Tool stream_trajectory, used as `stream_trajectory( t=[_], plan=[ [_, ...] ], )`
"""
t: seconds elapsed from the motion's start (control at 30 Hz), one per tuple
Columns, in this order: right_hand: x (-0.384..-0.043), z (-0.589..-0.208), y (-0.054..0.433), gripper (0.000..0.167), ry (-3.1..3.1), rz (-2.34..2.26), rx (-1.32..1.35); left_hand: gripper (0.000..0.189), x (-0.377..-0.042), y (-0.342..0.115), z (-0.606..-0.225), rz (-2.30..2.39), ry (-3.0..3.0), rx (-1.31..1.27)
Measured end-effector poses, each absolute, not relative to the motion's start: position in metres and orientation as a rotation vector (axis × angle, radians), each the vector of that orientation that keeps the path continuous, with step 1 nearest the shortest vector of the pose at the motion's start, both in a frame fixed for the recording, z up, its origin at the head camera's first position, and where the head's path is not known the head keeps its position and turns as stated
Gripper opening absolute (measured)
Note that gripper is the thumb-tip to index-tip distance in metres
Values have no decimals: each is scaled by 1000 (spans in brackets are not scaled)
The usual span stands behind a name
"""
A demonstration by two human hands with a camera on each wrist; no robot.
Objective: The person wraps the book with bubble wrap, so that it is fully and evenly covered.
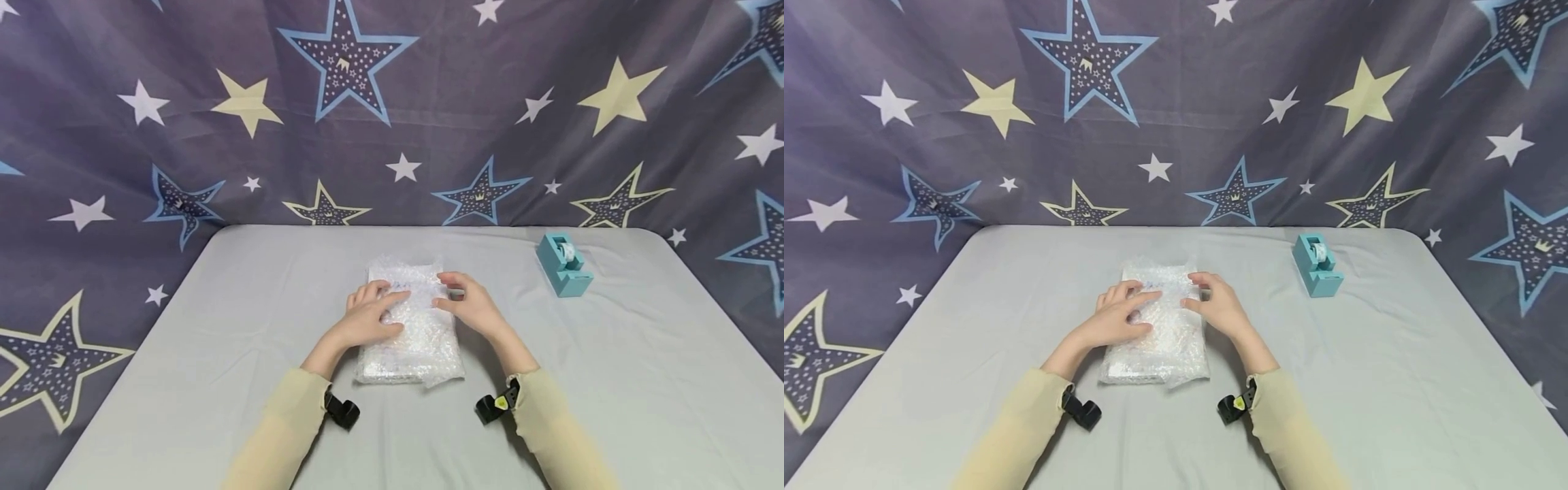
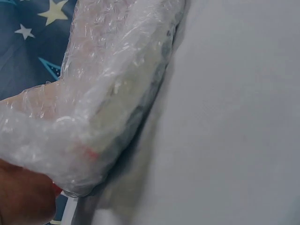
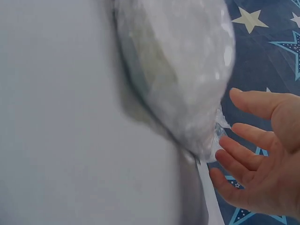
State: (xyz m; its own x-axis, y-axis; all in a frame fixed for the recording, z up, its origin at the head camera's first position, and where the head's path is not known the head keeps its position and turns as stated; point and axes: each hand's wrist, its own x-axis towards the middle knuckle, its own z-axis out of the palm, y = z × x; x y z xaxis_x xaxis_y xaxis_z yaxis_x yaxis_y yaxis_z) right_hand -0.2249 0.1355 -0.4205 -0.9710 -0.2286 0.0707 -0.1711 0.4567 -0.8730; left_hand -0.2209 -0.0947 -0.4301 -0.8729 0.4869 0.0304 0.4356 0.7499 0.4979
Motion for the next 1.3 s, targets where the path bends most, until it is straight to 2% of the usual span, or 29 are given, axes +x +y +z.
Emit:
stream_trajectory(
  t=[0.27, 1.3],
  plan=[
    [-225, -413, 157, 40, 2735, -1436, -340, 60, -222, -95, -433, 780, 2820, 741],
    [-211, -376, 278, 23, 3177, -957, -378, 57, -227, -94, -430, 766, 2745, 760]
  ],
)
